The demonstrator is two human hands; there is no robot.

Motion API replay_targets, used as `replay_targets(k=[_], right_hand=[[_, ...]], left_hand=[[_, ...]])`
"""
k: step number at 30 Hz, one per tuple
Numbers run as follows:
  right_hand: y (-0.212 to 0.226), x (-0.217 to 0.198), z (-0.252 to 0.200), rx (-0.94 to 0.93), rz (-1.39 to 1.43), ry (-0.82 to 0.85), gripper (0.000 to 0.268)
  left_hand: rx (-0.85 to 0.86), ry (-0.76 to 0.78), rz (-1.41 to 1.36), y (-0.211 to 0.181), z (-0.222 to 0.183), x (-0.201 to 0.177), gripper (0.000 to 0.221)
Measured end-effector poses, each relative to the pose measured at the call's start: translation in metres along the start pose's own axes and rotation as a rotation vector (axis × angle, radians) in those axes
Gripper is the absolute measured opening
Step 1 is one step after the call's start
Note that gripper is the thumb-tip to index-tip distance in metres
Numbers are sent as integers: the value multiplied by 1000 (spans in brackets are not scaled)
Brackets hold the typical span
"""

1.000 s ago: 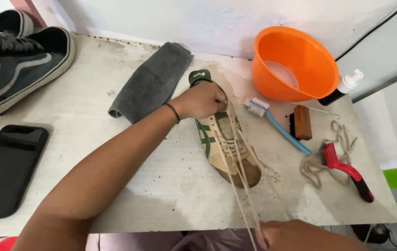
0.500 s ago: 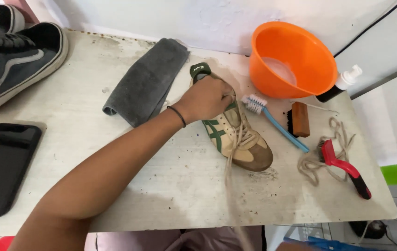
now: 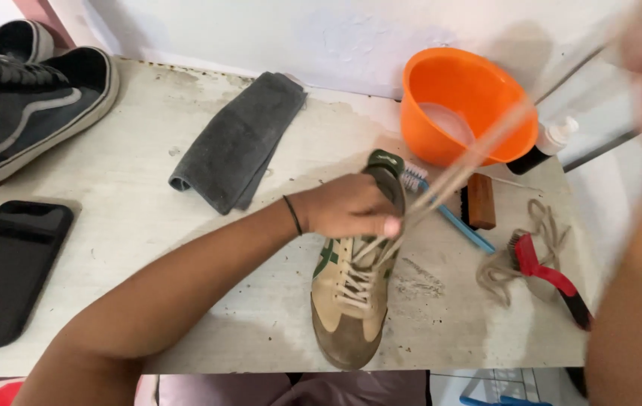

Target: Removing shoelaces from a sneaker by pulling them through the eyelets one by one.

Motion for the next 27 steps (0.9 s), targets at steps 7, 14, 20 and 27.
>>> replay_targets(k=[7,14,20,27], right_hand=[[97,223,16,419,-433,63,37],[108,262,-67,-561,-614,81,21],[75,287,-119,-755,-683,80,5],[56,299,-115,-717,-848,156,33]], left_hand=[[-123,-88,197,10,-6,-1,62],[-200,-164,532,64,-37,-49,41],[-279,-341,395,49,-46,-69,55],[-274,-362,429,40,-45,-70,57]])
Point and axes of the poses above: each hand's wrist, its own z-axis towards the middle knuckle, its own x-axis out of the palm, y = z × x, the point moved 6 cm from there along z, towards the middle knuckle, and after that the axes turned 10 degrees about x, right-handed, at the moved point
